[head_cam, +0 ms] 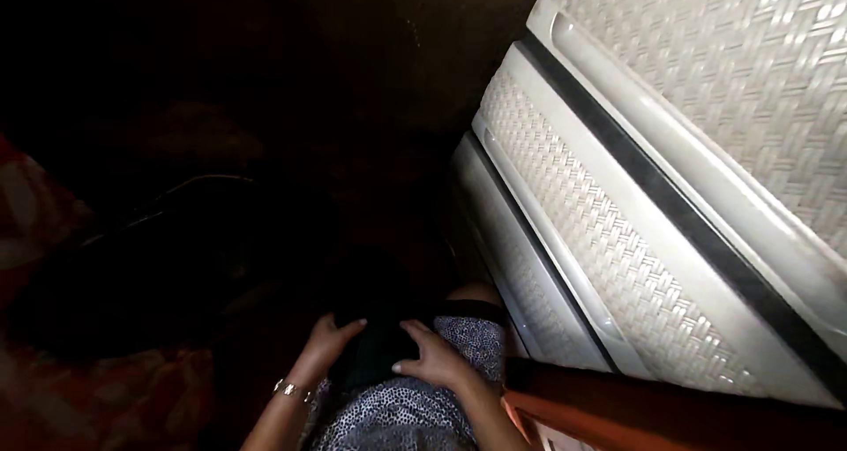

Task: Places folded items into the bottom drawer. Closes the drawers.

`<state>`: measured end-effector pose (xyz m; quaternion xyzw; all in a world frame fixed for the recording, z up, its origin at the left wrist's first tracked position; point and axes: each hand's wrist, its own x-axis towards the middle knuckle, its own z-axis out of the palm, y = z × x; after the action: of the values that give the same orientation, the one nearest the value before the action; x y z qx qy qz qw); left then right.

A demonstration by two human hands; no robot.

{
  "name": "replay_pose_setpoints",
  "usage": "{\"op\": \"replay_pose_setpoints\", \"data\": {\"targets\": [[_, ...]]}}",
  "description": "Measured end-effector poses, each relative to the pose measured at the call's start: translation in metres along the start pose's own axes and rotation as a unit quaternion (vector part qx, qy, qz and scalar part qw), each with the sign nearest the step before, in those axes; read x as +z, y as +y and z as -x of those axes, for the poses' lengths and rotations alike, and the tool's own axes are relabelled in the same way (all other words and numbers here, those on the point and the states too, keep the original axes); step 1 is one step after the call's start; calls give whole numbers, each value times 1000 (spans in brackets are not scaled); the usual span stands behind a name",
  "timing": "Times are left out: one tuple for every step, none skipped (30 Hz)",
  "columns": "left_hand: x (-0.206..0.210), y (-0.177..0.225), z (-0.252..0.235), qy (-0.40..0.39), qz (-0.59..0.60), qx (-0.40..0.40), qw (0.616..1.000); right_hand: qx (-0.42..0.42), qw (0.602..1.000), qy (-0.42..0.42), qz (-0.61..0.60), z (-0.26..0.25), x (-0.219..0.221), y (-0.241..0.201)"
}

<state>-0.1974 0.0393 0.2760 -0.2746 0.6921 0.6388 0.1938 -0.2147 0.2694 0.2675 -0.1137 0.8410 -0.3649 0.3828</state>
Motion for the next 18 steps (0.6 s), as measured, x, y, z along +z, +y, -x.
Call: {"op": "replay_pose_setpoints", "data": {"targets": [[7,8,4,-4,43,6,999,1,1000,2,23,5,4,-6],[15,17,8,-5,71,14,997,-1,999,19,40,11,8,-13],[23,25,11,-5,68,34,997,-9,997,57,55,17,12,-19],[31,33,12,-3,26,71,997,-30,991,112,62,21,17,-25],[39,40,11,0,-44,123,991,-68,981,171,54,23,20,-27],[45,47,11,-1,-127,178,976,-113,969,218,31,23,23,-27],[51,55,9,-6,-190,223,956,-156,957,245,-11,23,22,-25],[55,64,7,-21,-210,246,946,-198,943,261,-63,22,18,-23],[56,75,4,-46,-200,255,945,-232,928,273,-105,21,9,-20],[53,87,1,-82,-186,259,944,-253,912,299,-125,23,-3,-18],[48,98,-2,-124,-185,267,938,-268,895,335,-121,26,-16,-16],[41,109,-5,-171,-198,284,922,-281,880,372,-89,30,-32,-16],[34,120,-6,-225,-223,314,895,-294,867,402,-35,36,-50,-17],[28,133,-5,-278,-252,351,858,-300,856,419,35,41,-68,-22],[24,148,-1,-324,-281,379,820,-300,852,416,109,47,-83,-31],[22,162,6,-363,-303,393,788,-293,853,396,171,53,-95,-42],[21,174,12,-398,-314,403,762,-283,861,365,213,58,-104,-53],[20,184,16,-431,-315,410,740,-269,876,330,228,62,-112,-64]]}}
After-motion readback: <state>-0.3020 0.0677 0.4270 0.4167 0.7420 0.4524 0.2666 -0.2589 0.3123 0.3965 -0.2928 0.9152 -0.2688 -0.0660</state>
